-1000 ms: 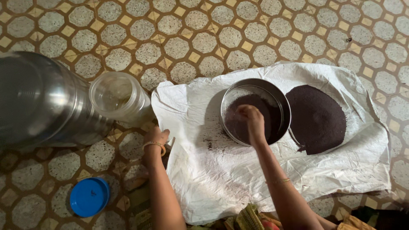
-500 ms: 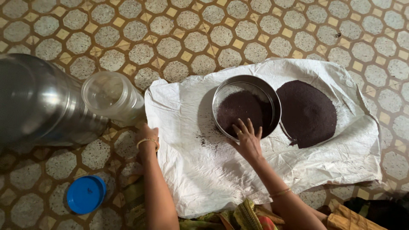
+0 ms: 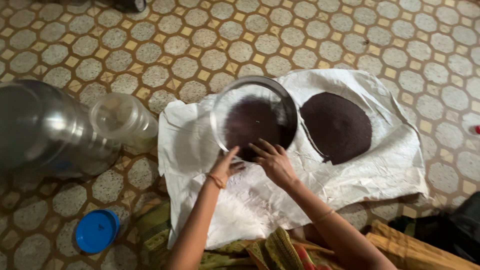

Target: The person scoops dark grains from a white sack onto a metal sieve and shakes it to separate fine particles. The person repeatedly gathers the sifted material and shakes the sieve until the sack is empty.

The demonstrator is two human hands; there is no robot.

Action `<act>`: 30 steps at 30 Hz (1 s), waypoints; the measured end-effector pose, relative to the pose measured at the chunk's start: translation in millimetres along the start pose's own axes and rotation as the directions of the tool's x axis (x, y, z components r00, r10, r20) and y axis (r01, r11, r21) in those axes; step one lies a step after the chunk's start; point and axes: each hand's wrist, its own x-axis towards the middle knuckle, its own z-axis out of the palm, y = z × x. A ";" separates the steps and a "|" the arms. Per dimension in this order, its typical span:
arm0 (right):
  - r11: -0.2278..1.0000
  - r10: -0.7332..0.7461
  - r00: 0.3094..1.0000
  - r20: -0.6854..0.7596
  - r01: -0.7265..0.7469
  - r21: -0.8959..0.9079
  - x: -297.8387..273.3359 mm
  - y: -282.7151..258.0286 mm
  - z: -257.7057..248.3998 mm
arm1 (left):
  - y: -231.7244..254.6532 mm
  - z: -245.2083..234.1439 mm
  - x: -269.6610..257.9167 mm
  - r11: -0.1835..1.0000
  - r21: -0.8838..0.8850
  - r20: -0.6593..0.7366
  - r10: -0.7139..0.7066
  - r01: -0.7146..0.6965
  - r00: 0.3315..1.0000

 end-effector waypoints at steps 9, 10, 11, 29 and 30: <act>0.992 0.043 0.999 -0.031 -0.039 0.116 -27.0 11.8 11.6 | 38.4 -73.5 -28.3 0.973 -0.138 -0.078 0.177 -0.187 0.981; 0.995 0.070 0.996 0.056 -0.075 0.074 -33.1 22.5 21.4 | 48.3 -79.8 -33.5 0.975 -0.103 -0.096 0.190 -0.199 0.977; 0.994 0.095 0.984 0.150 -0.101 0.032 -40.8 32.8 31.9 | 55.4 -89.5 -41.1 0.975 -0.072 -0.120 0.199 -0.209 0.973; 0.812 0.011 0.969 0.248 -0.154 0.563 58.0 -68.0 76.8 | 62.3 -102.4 -69.9 0.954 -0.233 -0.101 0.172 -0.191 0.980; 0.941 0.031 0.982 0.188 -0.092 0.327 61.1 -40.2 88.8 | 61.3 -101.5 -71.8 0.951 -0.232 -0.101 0.187 -0.206 0.977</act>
